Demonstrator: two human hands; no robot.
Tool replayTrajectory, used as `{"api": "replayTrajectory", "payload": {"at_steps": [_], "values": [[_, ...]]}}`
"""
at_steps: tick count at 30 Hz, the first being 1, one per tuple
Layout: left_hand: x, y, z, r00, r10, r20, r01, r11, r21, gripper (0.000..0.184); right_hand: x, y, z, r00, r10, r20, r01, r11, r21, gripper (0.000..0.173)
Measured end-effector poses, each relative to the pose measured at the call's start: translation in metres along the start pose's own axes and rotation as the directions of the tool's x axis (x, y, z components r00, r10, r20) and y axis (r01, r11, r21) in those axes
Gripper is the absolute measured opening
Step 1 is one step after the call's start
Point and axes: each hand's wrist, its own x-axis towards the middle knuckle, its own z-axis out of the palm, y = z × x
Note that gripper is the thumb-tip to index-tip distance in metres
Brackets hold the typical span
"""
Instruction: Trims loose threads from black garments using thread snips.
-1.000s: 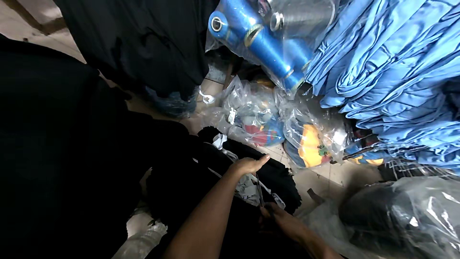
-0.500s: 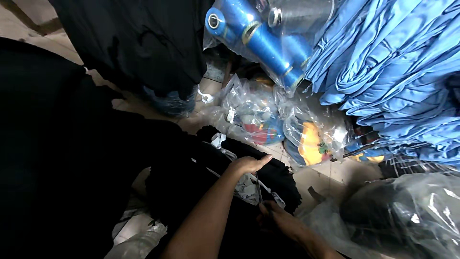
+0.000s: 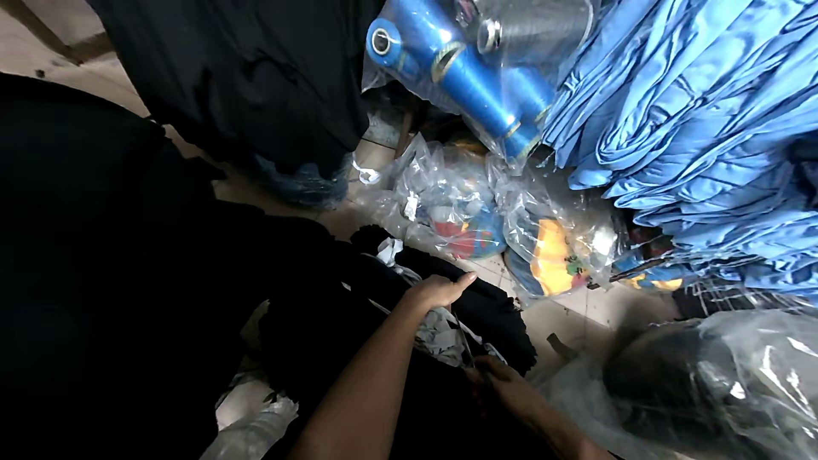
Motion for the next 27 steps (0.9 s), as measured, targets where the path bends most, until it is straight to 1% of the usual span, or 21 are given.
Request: {"api": "replayTrajectory", "payload": {"at_steps": [3, 5, 9, 12, 15, 17, 20, 22, 27], "values": [[0.001, 0.0, -0.002, 1.0, 0.006, 0.026, -0.005, 1.0, -0.012, 0.086, -0.001, 0.0, -0.003, 1.0, 0.005, -0.007, -0.005, 1.0, 0.004, 0.039], [0.002, -0.002, 0.0, 1.0, 0.011, 0.009, -0.011, 1.0, -0.028, 0.084, -0.001, 0.002, -0.003, 1.0, 0.001, -0.002, -0.001, 0.999, 0.035, 0.037], [0.008, -0.006, -0.004, 0.996, 0.037, 0.077, -0.032, 0.998, -0.06, 0.092, 0.006, 0.004, 0.0, 1.0, -0.003, 0.024, 0.001, 0.997, 0.073, 0.045], [0.008, -0.008, -0.004, 0.995, 0.042, 0.092, -0.034, 0.996, -0.082, 0.094, 0.01, 0.009, -0.001, 0.999, -0.032, 0.037, 0.03, 0.999, 0.045, 0.045], [0.004, -0.008, -0.001, 0.999, 0.032, 0.032, -0.028, 0.992, -0.123, 0.084, 0.008, 0.006, -0.002, 0.999, -0.027, 0.041, 0.026, 0.999, 0.029, 0.045], [0.002, -0.007, -0.001, 0.999, 0.032, 0.019, -0.029, 0.991, -0.13, 0.082, 0.006, 0.004, -0.003, 0.998, -0.037, 0.043, 0.037, 0.999, 0.005, 0.044], [0.006, -0.008, -0.003, 0.997, 0.047, 0.064, -0.041, 0.995, -0.089, 0.091, 0.004, 0.003, -0.007, 0.998, -0.052, 0.028, 0.053, 0.998, -0.039, 0.041], [0.008, -0.009, -0.003, 0.996, 0.052, 0.069, -0.046, 0.996, -0.074, 0.094, 0.003, 0.001, -0.008, 0.999, -0.041, 0.007, 0.041, 0.999, -0.031, 0.039], [0.007, -0.009, -0.002, 0.997, 0.055, 0.056, -0.051, 0.996, -0.079, 0.093, 0.003, 0.004, -0.014, 0.999, -0.048, -0.012, 0.048, 0.999, 0.01, 0.032]]}}
